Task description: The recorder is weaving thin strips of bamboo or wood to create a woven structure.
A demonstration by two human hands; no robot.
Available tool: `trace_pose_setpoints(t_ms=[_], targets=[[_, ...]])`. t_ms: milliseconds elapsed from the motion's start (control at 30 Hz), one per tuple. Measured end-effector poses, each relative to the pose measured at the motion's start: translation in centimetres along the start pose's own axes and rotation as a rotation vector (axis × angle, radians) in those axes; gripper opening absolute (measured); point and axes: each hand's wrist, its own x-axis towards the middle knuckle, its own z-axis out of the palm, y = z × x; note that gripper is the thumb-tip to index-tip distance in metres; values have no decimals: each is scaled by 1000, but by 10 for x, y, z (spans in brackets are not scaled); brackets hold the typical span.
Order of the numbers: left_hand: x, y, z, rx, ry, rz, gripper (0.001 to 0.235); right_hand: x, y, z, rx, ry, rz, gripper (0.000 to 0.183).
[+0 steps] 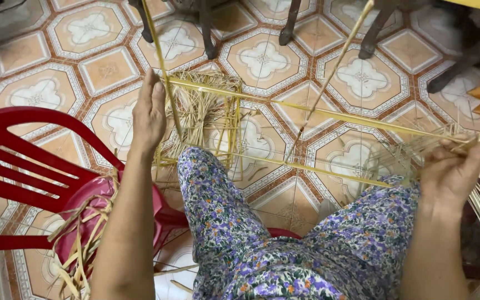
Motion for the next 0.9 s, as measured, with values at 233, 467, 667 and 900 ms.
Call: trace_pose_setpoints(t_ms=[233, 467, 667, 900], targets=[[20, 89, -27, -820, -267, -89, 47, -31, 34, 44, -36, 38, 231, 39], [-31, 183, -9, -111, -442, 55, 31, -90, 83, -14, -1223, -204, 679, 46], [-81, 175, 74, 206, -788, 335, 42, -156, -12, 66, -1268, -610, 682, 43], [-135, 136, 163, 333, -1113, 258, 53, -164, -43, 140, -1355, -591, -346, 39]])
